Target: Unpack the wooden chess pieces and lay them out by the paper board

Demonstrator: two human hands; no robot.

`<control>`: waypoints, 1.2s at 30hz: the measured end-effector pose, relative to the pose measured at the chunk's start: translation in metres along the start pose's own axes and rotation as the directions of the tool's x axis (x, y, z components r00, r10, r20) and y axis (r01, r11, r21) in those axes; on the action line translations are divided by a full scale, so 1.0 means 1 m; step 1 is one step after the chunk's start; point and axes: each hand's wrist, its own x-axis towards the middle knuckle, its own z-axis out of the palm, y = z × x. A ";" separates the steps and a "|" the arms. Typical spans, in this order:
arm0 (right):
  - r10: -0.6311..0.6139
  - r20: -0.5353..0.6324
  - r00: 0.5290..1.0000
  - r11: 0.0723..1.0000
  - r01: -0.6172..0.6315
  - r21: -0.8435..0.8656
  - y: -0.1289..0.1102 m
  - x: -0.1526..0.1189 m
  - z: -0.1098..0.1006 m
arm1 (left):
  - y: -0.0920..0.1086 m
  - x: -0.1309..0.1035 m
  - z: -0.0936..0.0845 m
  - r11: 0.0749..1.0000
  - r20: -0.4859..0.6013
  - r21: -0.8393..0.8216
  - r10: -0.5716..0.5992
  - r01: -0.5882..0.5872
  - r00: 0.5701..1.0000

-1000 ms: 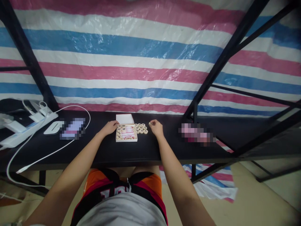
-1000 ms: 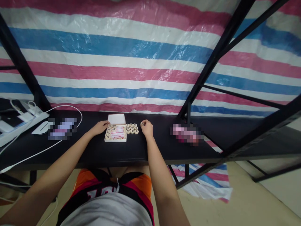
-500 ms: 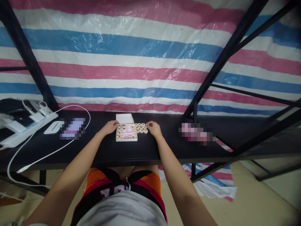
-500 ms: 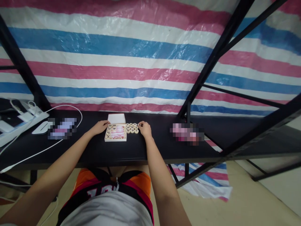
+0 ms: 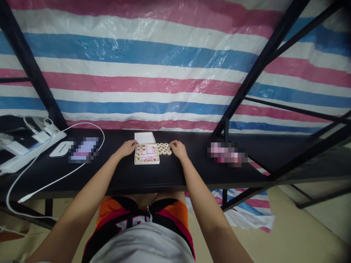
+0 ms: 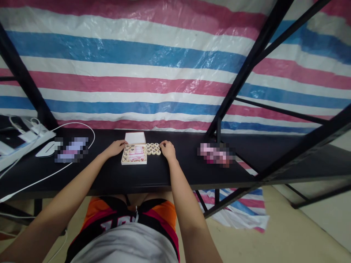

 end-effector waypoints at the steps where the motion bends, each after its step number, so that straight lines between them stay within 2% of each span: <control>1: -0.002 -0.001 1.000 1.000 0.002 0.000 0.000 0.000 0.000 | 0.000 0.000 0.000 1.000 0.001 -0.002 -0.001 0.001 1.000; 6: -0.007 -0.025 1.000 1.000 0.007 0.023 0.000 -0.001 -0.001 | 0.001 -0.001 0.000 1.000 0.003 -0.002 -0.005 0.005 1.000; 9: -0.023 -0.086 0.996 0.999 0.026 0.030 -0.004 -0.003 -0.004 | 0.001 -0.001 -0.001 1.000 0.001 0.006 -0.003 0.003 1.000; 11: -0.082 -0.149 0.985 0.995 0.091 0.050 -0.012 -0.007 -0.006 | 0.001 -0.001 -0.001 1.000 0.000 0.010 0.002 -0.002 1.000; 13: -0.206 -0.182 0.962 0.970 0.225 0.091 -0.026 -0.013 -0.007 | 0.001 -0.001 -0.001 1.000 -0.002 0.012 0.005 -0.005 1.000; 16: -0.443 -0.122 0.888 0.878 0.457 0.144 -0.051 -0.027 -0.004 | 0.001 -0.001 0.000 1.000 -0.005 0.010 0.003 -0.002 1.000; 19: -0.617 -0.007 0.787 0.776 0.609 0.163 -0.070 -0.039 0.003 | 0.000 -0.001 0.000 1.000 -0.008 0.007 0.005 -0.005 1.000; 28: -0.806 0.186 0.561 0.590 0.783 0.196 -0.090 -0.046 0.011 | -0.004 0.001 0.002 1.000 -0.012 -0.004 0.012 -0.012 1.000; 30: -0.800 0.211 0.562 0.597 0.780 0.187 -0.092 -0.048 0.010 | -0.003 0.000 0.002 1.000 -0.011 -0.002 0.009 -0.009 1.000; 36: -0.751 0.184 0.634 0.660 0.725 0.194 -0.091 -0.049 0.009 | 0.000 -0.001 0.000 1.000 -0.006 -0.001 0.009 -0.009 1.000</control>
